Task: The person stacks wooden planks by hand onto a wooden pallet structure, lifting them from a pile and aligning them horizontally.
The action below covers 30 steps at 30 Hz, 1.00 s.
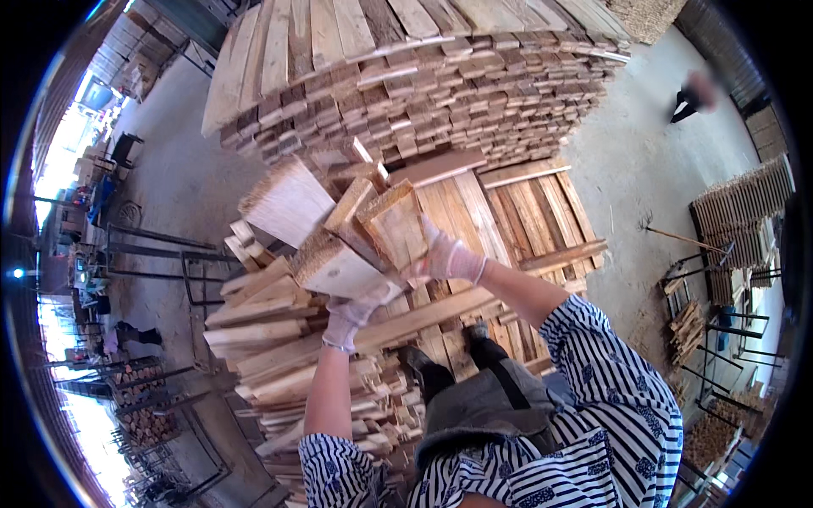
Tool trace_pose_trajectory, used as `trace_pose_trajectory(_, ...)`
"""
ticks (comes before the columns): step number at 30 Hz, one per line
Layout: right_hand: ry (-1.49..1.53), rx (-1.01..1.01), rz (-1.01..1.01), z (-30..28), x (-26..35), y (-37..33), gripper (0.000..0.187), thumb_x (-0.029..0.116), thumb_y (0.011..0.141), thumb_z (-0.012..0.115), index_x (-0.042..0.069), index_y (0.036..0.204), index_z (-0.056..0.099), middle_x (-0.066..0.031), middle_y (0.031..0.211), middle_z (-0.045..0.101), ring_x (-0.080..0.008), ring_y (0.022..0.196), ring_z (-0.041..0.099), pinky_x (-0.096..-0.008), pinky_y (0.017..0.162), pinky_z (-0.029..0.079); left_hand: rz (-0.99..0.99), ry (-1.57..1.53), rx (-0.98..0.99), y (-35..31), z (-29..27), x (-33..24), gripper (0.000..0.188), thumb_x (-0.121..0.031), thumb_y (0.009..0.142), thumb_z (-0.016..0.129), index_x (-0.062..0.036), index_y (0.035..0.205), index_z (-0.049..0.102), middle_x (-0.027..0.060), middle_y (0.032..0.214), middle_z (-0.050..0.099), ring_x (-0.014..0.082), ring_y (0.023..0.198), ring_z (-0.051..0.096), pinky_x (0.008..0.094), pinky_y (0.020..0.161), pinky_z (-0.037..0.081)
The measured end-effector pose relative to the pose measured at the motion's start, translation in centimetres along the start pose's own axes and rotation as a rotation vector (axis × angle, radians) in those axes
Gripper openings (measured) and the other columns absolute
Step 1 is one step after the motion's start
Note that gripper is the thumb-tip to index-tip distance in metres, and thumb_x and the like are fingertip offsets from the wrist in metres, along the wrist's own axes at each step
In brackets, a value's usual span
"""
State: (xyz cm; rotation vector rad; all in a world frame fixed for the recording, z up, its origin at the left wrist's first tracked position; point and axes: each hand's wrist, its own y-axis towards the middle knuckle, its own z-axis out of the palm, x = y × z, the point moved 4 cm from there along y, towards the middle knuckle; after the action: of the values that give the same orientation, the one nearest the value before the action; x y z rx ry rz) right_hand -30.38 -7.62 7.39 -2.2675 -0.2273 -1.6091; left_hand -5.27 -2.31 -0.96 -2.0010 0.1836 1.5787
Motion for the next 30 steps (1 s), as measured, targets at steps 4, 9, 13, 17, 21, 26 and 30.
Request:
trace_pose_trajectory(4,0.048,-0.070,-0.079,0.2,-2.8,1.2,0.122,0.026,0.060,0.100,0.004,0.155,0.027,-0.0222,0.136,0.060,-0.0304,0.129,0.058,-0.0389,0.106,0.049,0.095,-0.121,-0.223,1.8,-0.3,-2.3,0.071,-0.035,0.094,0.062,-0.0104,0.154,0.035,0.0162,0.149,0.049,0.0354,0.130,0.055,0.0489,0.108,0.049)
trace_pose_trajectory(9,0.063,-0.018,-0.149,-1.2,2.1,-1.2,0.117,0.027,0.065,0.098,0.002,0.155,0.028,-0.0208,0.126,0.066,-0.0263,0.118,0.064,-0.0371,0.098,0.053,0.411,0.444,-0.285,-3.9,-0.8,-7.9,0.037,-0.023,0.095,0.070,-0.0029,0.126,0.065,0.0124,0.117,0.072,0.0243,0.107,0.071,0.0359,0.093,0.059)
trace_pose_trajectory(13,0.322,0.018,0.031,-1.0,3.8,-4.0,0.104,0.024,0.077,0.093,-0.004,0.154,0.028,-0.0129,0.105,0.072,-0.0125,0.088,0.069,-0.0298,0.075,0.058,0.228,-0.276,-0.183,-4.8,0.4,-9.0,0.022,-0.018,0.098,0.066,0.0016,0.107,0.072,0.0103,0.100,0.074,0.0212,0.096,0.073,0.0325,0.089,0.061)
trace_pose_trajectory(17,0.506,-0.099,0.200,-0.6,-2.7,-4.9,0.099,0.022,0.078,0.091,-0.008,0.151,0.031,-0.0141,0.103,0.072,-0.0126,0.086,0.069,-0.0296,0.072,0.059,-0.126,-0.819,-0.199,-0.1,2.1,-4.6,0.018,-0.013,0.093,0.063,0.0008,0.102,0.070,0.0067,0.105,0.071,0.0192,0.100,0.069,0.0353,0.100,0.056)
trace_pose_trajectory(21,0.080,-0.196,0.432,-2.6,-2.8,-4.6,0.088,0.038,0.082,0.085,-0.008,0.143,0.041,-0.0223,0.111,0.071,-0.0251,0.099,0.072,-0.0375,0.088,0.058,-0.214,-0.781,-0.169,4.5,2.0,4.1,0.027,-0.018,0.094,0.067,-0.0001,0.114,0.066,0.0066,0.119,0.070,0.0165,0.113,0.064,0.0351,0.106,0.051)
trace_pose_trajectory(26,-0.638,-0.271,0.685,-2.7,-10.0,-0.9,0.091,0.043,0.090,0.071,0.007,0.156,0.019,-0.0266,0.137,0.056,-0.0401,0.117,0.065,-0.0458,0.097,0.054,-0.245,-0.684,-0.127,10.9,4.5,6.9,0.050,-0.027,0.092,0.076,-0.0013,0.133,0.062,0.0142,0.127,0.069,0.0217,0.116,0.066,0.0328,0.104,0.049)
trace_pose_trajectory(30,-0.656,-0.244,0.753,-1.3,-12.9,0.4,0.090,0.041,0.088,0.073,0.009,0.154,0.020,-0.0273,0.134,0.057,-0.0410,0.122,0.062,-0.0475,0.101,0.052,-0.265,-0.265,-0.345,8.6,5.7,2.2,0.078,-0.037,0.082,0.084,0.0019,0.140,0.050,0.0213,0.135,0.062,0.0291,0.123,0.061,0.0391,0.107,0.047)
